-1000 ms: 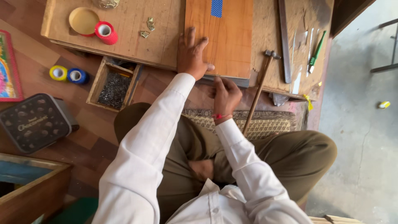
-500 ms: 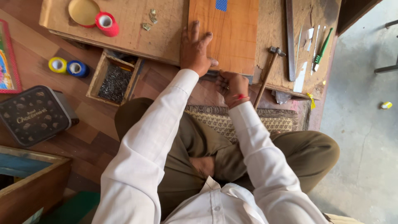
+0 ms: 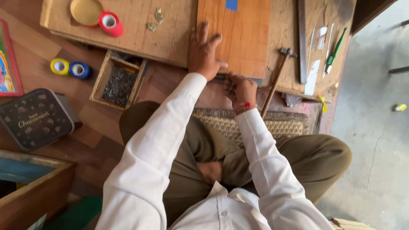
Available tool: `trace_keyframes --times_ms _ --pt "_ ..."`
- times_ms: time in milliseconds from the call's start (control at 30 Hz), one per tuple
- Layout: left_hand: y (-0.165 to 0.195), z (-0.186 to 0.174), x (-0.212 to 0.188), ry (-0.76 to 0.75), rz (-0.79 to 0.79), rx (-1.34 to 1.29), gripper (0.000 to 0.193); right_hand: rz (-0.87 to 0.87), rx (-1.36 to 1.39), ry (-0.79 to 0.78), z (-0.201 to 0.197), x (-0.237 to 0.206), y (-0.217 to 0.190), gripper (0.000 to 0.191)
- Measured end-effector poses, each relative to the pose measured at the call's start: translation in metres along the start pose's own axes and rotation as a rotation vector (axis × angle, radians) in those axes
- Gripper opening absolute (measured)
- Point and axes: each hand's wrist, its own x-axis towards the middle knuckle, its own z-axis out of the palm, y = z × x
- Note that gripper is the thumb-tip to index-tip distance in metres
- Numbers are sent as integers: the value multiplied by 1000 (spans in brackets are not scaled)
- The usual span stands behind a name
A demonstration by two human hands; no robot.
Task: The person assembles wooden picture frames by hammering nails into the corners using a hammer and metal block. They handle multiple frames, flip them, and apply red decorative tape to the edges. The person also uses a ruler and utility knife to measure and trim the tape.
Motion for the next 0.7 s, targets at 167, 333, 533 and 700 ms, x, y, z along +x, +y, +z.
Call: trace_keyframes --times_ms 167,333,533,700 --pt "-3 1 2 9 -20 2 89 -62 -198 32 10 -2 -3 16" --pt "-3 5 1 15 -5 25 91 209 21 97 5 10 -11 17" --pt "-1 5 4 -47 -18 87 89 39 -230 54 6 14 -18 14" --pt "-3 3 3 -20 68 103 89 208 -334 -111 -1 15 -32 21"
